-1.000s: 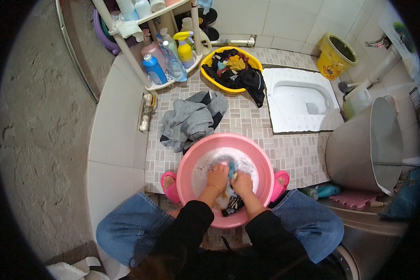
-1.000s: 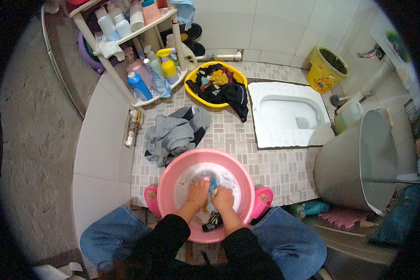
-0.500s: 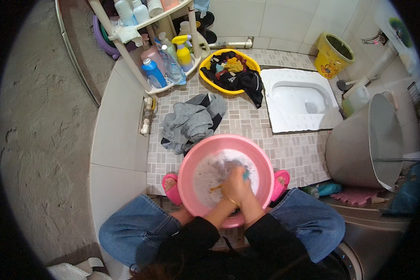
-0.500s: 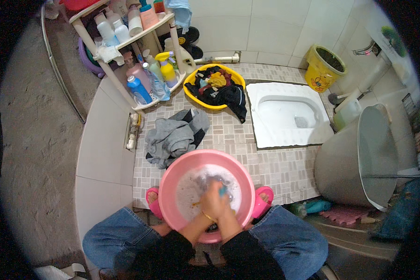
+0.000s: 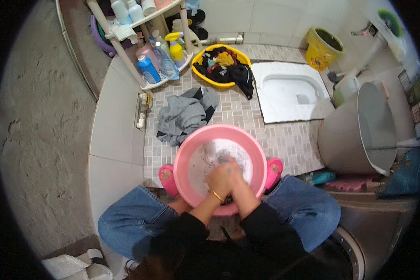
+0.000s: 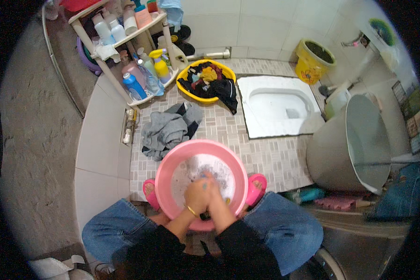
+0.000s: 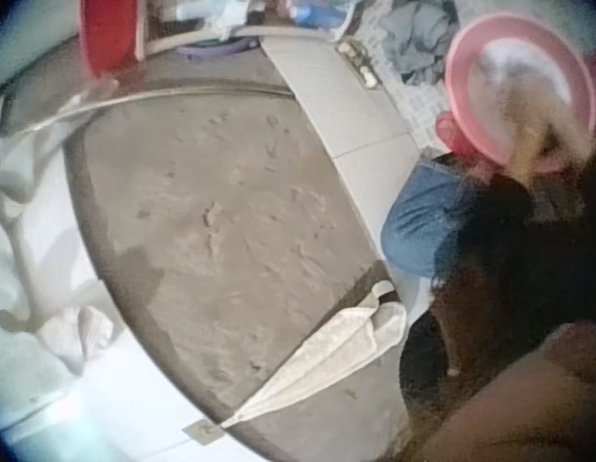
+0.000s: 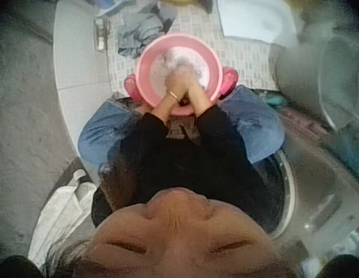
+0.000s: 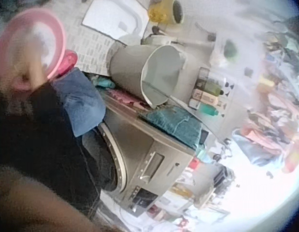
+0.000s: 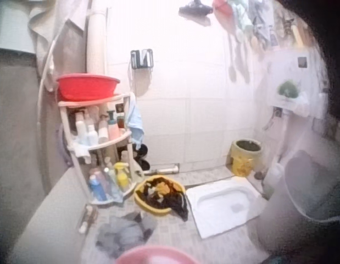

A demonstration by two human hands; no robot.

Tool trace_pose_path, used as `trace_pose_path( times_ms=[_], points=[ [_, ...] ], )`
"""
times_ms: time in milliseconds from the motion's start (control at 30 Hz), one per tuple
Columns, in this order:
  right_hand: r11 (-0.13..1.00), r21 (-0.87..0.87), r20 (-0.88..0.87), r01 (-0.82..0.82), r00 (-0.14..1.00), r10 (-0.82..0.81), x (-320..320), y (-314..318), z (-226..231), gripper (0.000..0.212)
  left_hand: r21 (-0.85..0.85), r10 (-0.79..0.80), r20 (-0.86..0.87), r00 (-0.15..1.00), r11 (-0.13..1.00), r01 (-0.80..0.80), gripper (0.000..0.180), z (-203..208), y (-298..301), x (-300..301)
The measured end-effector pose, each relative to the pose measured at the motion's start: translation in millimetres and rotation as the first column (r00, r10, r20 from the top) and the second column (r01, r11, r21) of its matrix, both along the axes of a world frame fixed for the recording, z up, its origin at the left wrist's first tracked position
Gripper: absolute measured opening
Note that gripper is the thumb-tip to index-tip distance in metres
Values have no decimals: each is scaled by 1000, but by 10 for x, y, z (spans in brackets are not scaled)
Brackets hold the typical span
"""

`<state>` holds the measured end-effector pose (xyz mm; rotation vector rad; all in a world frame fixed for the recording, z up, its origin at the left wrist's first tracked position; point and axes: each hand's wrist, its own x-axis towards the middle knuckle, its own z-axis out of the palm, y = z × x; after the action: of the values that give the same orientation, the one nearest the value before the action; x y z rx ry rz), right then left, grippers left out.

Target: The person sits on the floor and hand-washes several small clothing items in a pink basin filled with soapy water. They scrub and rinse a striped sock, a yellow cloth, and a blue cloth one by one, squeezing out water between items.

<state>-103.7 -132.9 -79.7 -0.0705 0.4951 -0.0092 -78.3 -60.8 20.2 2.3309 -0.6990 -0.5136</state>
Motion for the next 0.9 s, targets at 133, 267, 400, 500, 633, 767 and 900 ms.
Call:
trace_pose_path(
  times_ms=[133,267,400,500,633,767,900],
  points=[
    [997,-77,-217,25,975,-41,173,286,515,38,9,50,13,999,999,-50,30,-302,55,101],
    [986,-166,-344,31,935,-87,125,328,212,33,45,163,-39,986,986,-161,29,-150,-15,306],
    [968,-250,-167,-1,985,-42,-152,-164,-426,29,10,-169,105,980,986,169,34,131,-40,-375],
    [969,-247,-264,-4,962,-63,-102,170,425,31,-5,116,162,980,993,-117,33,-1,-56,-28],
    [954,-274,-351,122,911,-217,-37,341,418,43,-20,237,-33,971,971,-238,32,-359,-71,310],
    [997,70,245,-28,970,10,-209,119,289,42,-80,108,90,990,992,-101,32,-123,104,-178],
    [981,-155,-373,119,912,-170,28,561,422,36,-11,266,56,962,964,-265,30,-293,41,332]
  ],
)
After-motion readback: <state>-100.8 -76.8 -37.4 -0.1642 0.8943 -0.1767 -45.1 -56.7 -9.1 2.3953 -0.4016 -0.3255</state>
